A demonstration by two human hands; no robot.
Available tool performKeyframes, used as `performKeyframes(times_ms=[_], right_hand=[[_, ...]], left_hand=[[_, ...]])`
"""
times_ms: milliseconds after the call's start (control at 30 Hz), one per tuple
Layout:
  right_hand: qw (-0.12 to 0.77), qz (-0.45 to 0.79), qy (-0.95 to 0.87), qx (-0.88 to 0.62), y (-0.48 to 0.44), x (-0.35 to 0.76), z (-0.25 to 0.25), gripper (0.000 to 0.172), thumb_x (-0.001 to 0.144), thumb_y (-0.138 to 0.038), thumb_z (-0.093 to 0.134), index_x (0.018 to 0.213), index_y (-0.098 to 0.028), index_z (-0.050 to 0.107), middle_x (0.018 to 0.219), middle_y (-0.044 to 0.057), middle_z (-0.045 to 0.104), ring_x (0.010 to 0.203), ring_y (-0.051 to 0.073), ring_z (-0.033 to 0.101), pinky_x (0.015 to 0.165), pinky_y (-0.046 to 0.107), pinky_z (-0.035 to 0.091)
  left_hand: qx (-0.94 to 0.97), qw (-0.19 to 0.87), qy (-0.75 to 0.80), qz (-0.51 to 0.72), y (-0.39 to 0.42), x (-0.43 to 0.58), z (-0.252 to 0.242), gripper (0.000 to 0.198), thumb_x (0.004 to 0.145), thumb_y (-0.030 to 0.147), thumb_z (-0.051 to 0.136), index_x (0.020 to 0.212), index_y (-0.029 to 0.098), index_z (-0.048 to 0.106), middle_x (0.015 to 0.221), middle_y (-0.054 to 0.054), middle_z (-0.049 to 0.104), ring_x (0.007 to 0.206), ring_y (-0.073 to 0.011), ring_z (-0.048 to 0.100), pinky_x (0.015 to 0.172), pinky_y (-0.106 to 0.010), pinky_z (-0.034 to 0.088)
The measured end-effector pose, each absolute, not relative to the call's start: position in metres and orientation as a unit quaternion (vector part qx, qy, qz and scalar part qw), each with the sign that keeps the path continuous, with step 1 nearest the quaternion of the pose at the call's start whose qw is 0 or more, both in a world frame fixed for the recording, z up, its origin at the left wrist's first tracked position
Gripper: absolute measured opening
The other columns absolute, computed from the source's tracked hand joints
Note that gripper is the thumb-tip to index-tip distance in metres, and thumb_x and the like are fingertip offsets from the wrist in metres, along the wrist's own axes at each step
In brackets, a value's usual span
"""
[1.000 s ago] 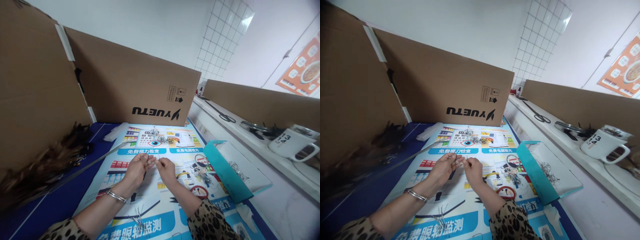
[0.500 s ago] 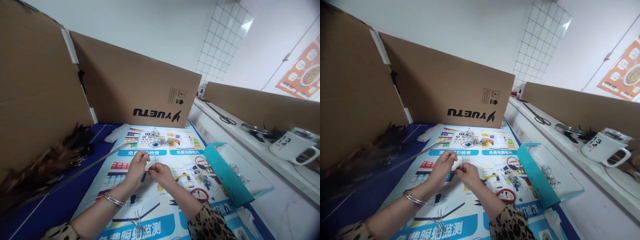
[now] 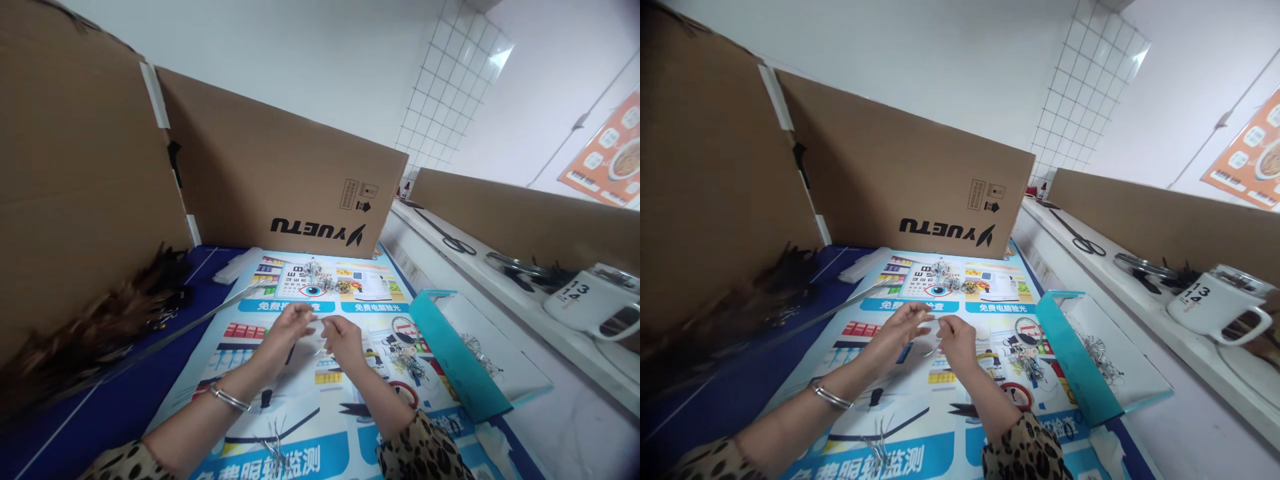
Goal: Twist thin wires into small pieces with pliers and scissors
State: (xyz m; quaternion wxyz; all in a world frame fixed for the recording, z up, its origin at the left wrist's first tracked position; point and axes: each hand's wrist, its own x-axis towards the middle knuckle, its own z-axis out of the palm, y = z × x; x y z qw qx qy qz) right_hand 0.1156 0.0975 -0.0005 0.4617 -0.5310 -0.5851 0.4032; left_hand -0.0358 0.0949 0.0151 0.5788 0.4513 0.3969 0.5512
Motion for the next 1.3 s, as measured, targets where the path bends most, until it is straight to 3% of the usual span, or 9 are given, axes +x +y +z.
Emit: performKeyframes(times_ms=[67, 133, 300, 400, 567, 700, 867, 1033, 1300], right_hand=[[0.489, 0.420, -0.546, -0.535, 0.103, 0.118, -0.002, 0.026, 0.077, -0.041, 0.055, 0.083, -0.018, 0.065, 0.063, -0.001, 0.059, 0.041, 0.009, 0.050, 0.037, 0.021, 0.043], [0.523, 0.443, -0.501, -0.529, 0.108, 0.121, -0.004, 0.030, 0.075, -0.043, 0.057, 0.084, -0.016, 0.064, 0.063, 0.000, 0.060, 0.041, 0.009, 0.050, 0.038, 0.022, 0.045], [0.580, 0.502, -0.401, -0.502, 0.113, 0.122, -0.008, 0.034, 0.070, -0.045, 0.062, 0.086, -0.015, 0.061, 0.064, 0.000, 0.060, 0.043, 0.009, 0.050, 0.039, 0.023, 0.046], [0.582, 0.519, -0.386, -0.493, 0.112, 0.120, -0.009, 0.033, 0.070, -0.044, 0.063, 0.085, -0.015, 0.060, 0.065, 0.000, 0.060, 0.043, 0.008, 0.049, 0.041, 0.023, 0.045], [0.538, 0.550, -0.405, -0.493, 0.109, 0.122, -0.003, 0.033, 0.067, -0.043, 0.066, 0.082, -0.014, 0.064, 0.067, 0.002, 0.062, 0.051, 0.009, 0.051, 0.044, 0.020, 0.040], [0.528, 0.595, -0.415, -0.442, 0.105, 0.126, 0.010, 0.033, 0.069, -0.044, 0.066, 0.083, -0.014, 0.065, 0.061, 0.000, 0.058, 0.059, 0.011, 0.054, 0.058, 0.023, 0.044], [0.471, 0.658, -0.442, -0.388, 0.100, 0.129, 0.021, 0.026, 0.071, -0.040, 0.067, 0.075, -0.015, 0.063, 0.047, -0.008, 0.038, 0.046, 0.007, 0.043, 0.063, 0.028, 0.046], [0.391, 0.671, -0.501, -0.382, 0.099, 0.132, 0.026, 0.023, 0.066, -0.036, 0.069, 0.073, -0.015, 0.062, 0.047, -0.006, 0.044, 0.042, 0.007, 0.040, 0.049, 0.024, 0.040], [0.339, 0.661, -0.528, -0.412, 0.101, 0.128, 0.025, 0.011, 0.064, -0.026, 0.065, 0.065, -0.015, 0.059, 0.041, -0.008, 0.044, 0.038, 0.008, 0.045, 0.045, 0.021, 0.037]], left_hand=[[0.410, 0.597, 0.383, 0.574, 0.096, -0.036, 0.014, 0.024, 0.080, 0.043, 0.056, 0.095, 0.024, 0.056, 0.115, -0.005, 0.058, 0.104, -0.0190, 0.057, 0.083, -0.032, 0.046], [0.378, 0.614, 0.376, 0.582, 0.096, -0.036, 0.012, 0.027, 0.080, 0.046, 0.056, 0.094, 0.023, 0.056, 0.119, -0.007, 0.056, 0.107, -0.0211, 0.056, 0.088, -0.036, 0.045], [0.296, 0.718, 0.309, 0.548, 0.092, -0.030, 0.006, 0.028, 0.081, 0.042, 0.058, 0.094, 0.018, 0.060, 0.109, -0.012, 0.063, 0.102, -0.0240, 0.060, 0.093, -0.040, 0.044], [0.310, 0.730, 0.292, 0.535, 0.089, -0.027, 0.005, 0.025, 0.080, 0.039, 0.060, 0.090, 0.016, 0.061, 0.097, -0.011, 0.066, 0.095, -0.0230, 0.062, 0.090, -0.039, 0.045], [0.375, 0.684, 0.334, 0.529, 0.087, -0.032, 0.009, 0.024, 0.079, 0.042, 0.060, 0.080, 0.018, 0.061, 0.061, 0.001, 0.057, 0.063, -0.0126, 0.056, 0.069, -0.025, 0.045], [0.404, 0.679, 0.347, 0.505, 0.090, -0.037, 0.011, 0.024, 0.080, 0.042, 0.057, 0.079, 0.019, 0.061, 0.056, 0.003, 0.051, 0.056, -0.0111, 0.049, 0.058, -0.021, 0.039], [0.458, 0.681, 0.351, 0.451, 0.094, -0.044, 0.017, 0.024, 0.080, 0.041, 0.056, 0.074, 0.019, 0.063, 0.050, 0.003, 0.049, 0.049, -0.0113, 0.043, 0.050, -0.021, 0.033], [0.506, 0.694, 0.349, 0.376, 0.097, -0.054, 0.024, 0.021, 0.076, 0.039, 0.061, 0.071, 0.019, 0.065, 0.046, 0.000, 0.052, 0.047, -0.0139, 0.044, 0.053, -0.024, 0.035], [0.576, 0.678, 0.333, 0.312, 0.102, -0.065, 0.023, 0.021, 0.076, 0.039, 0.061, 0.072, 0.019, 0.063, 0.047, 0.000, 0.059, 0.051, -0.0146, 0.047, 0.065, -0.027, 0.038]])
